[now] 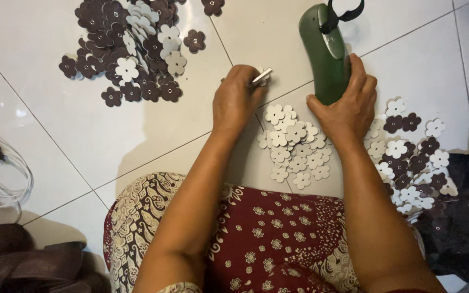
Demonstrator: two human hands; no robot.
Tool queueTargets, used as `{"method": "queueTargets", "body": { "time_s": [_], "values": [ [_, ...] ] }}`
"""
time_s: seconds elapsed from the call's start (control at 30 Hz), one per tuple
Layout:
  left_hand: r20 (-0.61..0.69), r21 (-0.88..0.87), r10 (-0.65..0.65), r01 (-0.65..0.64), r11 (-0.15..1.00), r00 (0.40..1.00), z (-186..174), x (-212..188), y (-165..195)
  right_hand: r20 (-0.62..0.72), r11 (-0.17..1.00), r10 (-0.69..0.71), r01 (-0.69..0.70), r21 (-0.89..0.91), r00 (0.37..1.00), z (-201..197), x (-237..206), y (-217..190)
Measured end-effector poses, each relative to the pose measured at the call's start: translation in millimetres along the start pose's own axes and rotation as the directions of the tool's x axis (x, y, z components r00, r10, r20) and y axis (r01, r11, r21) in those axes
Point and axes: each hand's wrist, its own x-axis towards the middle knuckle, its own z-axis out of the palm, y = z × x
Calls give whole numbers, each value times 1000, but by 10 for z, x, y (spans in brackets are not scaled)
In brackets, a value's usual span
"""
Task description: The person sits on a tiled floor and repeatedly uses a green handheld hole punch to punch holes in small flower-shaped pieces. They pick up each piece, position it under the punch, press down, and place the punched piece aside.
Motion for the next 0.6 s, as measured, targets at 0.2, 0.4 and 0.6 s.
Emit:
{"method": "queueTargets", "body": {
  "time_s": [0.2, 0.4, 0.6],
  "values": [
    [15, -783, -206, 140, 606, 978, 51, 208, -255, 25, 1000, 24, -24, -2, 999, -10, 12, 5],
    [-105, -873, -46, -70, 482, 993, 210, 258, -398, 7, 1000, 14, -14, 16, 1000, -6, -2, -20],
    [-117, -878, -53, -78, 471, 992, 265, 251, -395, 8, 1000, 13, -13, 23, 1000, 4, -3, -24]
  ]
}}
